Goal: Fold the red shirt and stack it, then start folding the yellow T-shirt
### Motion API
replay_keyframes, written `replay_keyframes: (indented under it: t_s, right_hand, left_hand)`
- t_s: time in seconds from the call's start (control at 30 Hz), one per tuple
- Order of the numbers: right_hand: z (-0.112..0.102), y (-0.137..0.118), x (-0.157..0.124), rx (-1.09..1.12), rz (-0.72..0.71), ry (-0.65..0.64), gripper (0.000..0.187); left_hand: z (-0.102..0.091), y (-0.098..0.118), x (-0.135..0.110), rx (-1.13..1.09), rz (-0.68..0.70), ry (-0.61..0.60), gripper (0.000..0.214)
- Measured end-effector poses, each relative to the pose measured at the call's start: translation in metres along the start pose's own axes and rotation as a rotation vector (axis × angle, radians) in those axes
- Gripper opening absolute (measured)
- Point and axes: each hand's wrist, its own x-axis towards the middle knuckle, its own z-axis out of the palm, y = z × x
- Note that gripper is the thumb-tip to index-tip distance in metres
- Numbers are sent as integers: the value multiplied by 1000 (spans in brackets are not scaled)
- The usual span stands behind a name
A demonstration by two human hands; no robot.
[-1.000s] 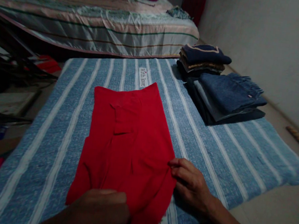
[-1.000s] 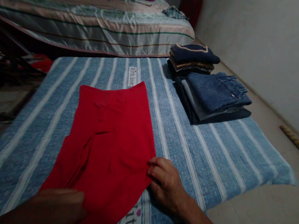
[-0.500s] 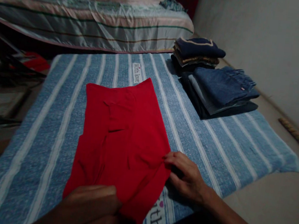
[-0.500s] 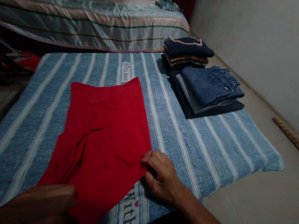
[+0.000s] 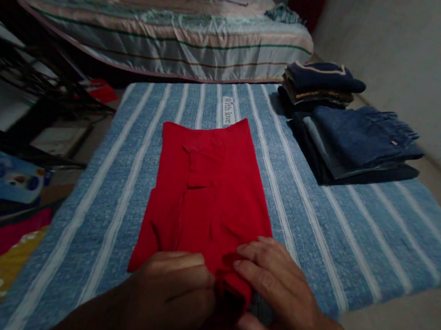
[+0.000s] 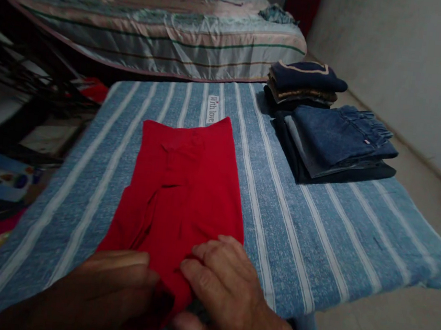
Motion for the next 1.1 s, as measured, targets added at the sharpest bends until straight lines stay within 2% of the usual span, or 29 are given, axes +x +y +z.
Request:
replay_keyframes:
  t_s: [0.1,0.23,0.27,0.37,0.6,0.73,0.83,0.9,1.03,1.1]
  right_hand:
    - [9,1,6,126,-57,-2,32]
    - [18,10,4,282,-60,-20,11]
    - [19,11,3,294,-62,-24,9]
    - [21,14,1,296,-80,-40,10]
    - [18,11,5,273,-83,25,13]
    - [14,16,11,234,73,85,11]
    - [8,25,25,309,258,16,9]
    - [4,33,38,411,348,-26,8]
    - [3,43,58,568,459,-21,9]
    - [4,47,62,632,508,-29,11]
  left_hand:
    - [1,0,-1,-67,-53,-25,17]
    - [-6,-5,-4,-110,-81,-92,4]
    - [-8,-9,-5,-120,-75,-96,8]
    - [-18,-25,-13,-84,-116,-98,44]
    - [-30,-85,-36,-3,-496,-232,83]
    - [-31,-101,-39,-38,-601,-231,77]
    - [-31,-105,-36,-100,-594,-219,69]
    - [-32,-107,-32,-133,-607,-230,72]
    - [-34,-114,-19,-68,-650,-344,83]
    - [-34,-118,-12,4,-659,-408,81]
